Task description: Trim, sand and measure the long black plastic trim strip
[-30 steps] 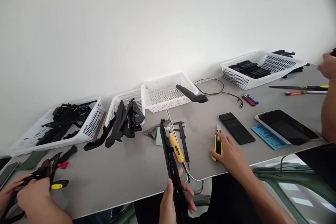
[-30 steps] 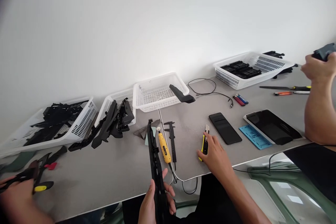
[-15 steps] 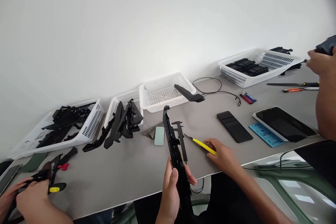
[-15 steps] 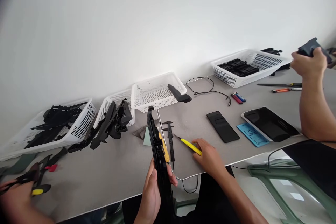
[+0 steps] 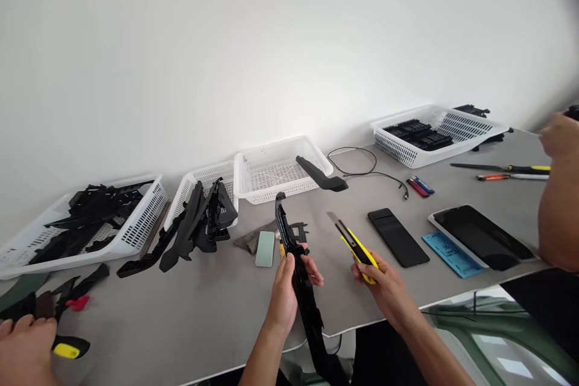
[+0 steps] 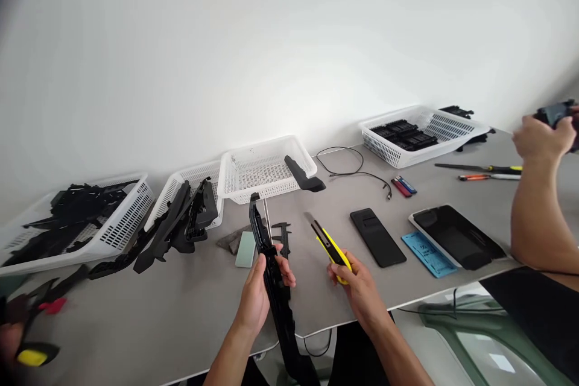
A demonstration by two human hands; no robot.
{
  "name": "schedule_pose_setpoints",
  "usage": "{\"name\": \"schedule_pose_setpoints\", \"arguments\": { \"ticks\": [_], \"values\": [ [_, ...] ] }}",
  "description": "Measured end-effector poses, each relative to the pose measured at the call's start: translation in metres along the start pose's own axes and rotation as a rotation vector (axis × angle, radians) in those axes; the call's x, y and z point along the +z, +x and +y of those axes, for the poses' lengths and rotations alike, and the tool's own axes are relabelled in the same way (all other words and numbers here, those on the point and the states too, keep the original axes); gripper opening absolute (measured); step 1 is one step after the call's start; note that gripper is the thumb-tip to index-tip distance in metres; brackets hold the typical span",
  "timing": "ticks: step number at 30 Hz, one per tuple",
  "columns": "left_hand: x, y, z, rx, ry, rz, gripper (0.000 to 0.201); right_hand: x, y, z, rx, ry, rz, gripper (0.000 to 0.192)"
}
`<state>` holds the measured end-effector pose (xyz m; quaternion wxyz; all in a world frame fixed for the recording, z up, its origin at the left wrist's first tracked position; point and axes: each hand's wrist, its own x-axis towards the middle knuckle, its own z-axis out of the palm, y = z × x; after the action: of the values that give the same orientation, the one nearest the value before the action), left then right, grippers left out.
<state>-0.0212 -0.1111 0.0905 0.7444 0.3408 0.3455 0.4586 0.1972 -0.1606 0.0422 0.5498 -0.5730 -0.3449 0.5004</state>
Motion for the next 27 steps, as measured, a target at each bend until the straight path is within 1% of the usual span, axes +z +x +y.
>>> {"name": "schedule_pose_setpoints", "arguments": {
  "ticks": [2, 3, 5, 8, 10, 13, 15, 16, 18, 20, 21, 23, 25, 27],
  "values": [
    [-0.004, 0.013, 0.004, 0.013, 0.033, -0.01, 0.062, 0.008, 0.008, -0.013, 0.003, 0.084, -0.135, 0.037],
    [-0.006, 0.02, 0.006, 0.025, 0.057, -0.009, 0.064, 0.014, 0.014, -0.019, 0.003, 0.095, -0.192, 0.04],
    [-0.011, 0.035, 0.01, 0.047, 0.107, -0.019, 0.068, 0.027, 0.032, -0.029, -0.019, 0.063, -0.284, 0.039],
    [-0.021, 0.058, 0.015, 0.084, 0.189, -0.064, 0.067, 0.049, 0.068, -0.038, -0.087, -0.098, -0.31, 0.045],
    [-0.028, 0.071, 0.019, 0.115, 0.298, -0.074, 0.064, 0.06, 0.094, -0.042, -0.139, -0.22, -0.317, 0.046],
    [-0.044, 0.087, 0.021, 0.178, 0.481, -0.013, 0.061, 0.07, 0.124, -0.041, -0.288, -0.357, -0.339, 0.041],
    [-0.054, 0.095, 0.02, 0.206, 0.53, 0.041, 0.062, 0.072, 0.135, -0.036, -0.385, -0.427, -0.334, 0.039],
    [-0.059, 0.098, 0.019, 0.21, 0.533, 0.056, 0.063, 0.073, 0.139, -0.031, -0.428, -0.467, -0.311, 0.038],
    [-0.066, 0.101, 0.015, 0.203, 0.518, 0.057, 0.066, 0.074, 0.142, -0.02, -0.512, -0.568, -0.222, 0.03],
    [-0.07, 0.103, 0.011, 0.185, 0.486, 0.048, 0.067, 0.075, 0.142, -0.009, -0.593, -0.675, -0.132, 0.019],
    [-0.071, 0.103, 0.01, 0.171, 0.466, 0.043, 0.066, 0.075, 0.142, -0.004, -0.629, -0.721, -0.108, 0.016],
    [-0.073, 0.103, 0.008, 0.143, 0.439, 0.024, 0.065, 0.078, 0.139, 0.001, -0.686, -0.782, -0.11, 0.02],
    [-0.074, 0.103, 0.008, 0.135, 0.436, 0.003, 0.064, 0.081, 0.136, 0.003, -0.728, -0.81, -0.156, 0.024],
    [-0.075, 0.103, 0.008, 0.145, 0.422, -0.023, 0.066, 0.083, 0.133, 0.003, -0.78, -0.8, -0.2, 0.024]
  ]
}}
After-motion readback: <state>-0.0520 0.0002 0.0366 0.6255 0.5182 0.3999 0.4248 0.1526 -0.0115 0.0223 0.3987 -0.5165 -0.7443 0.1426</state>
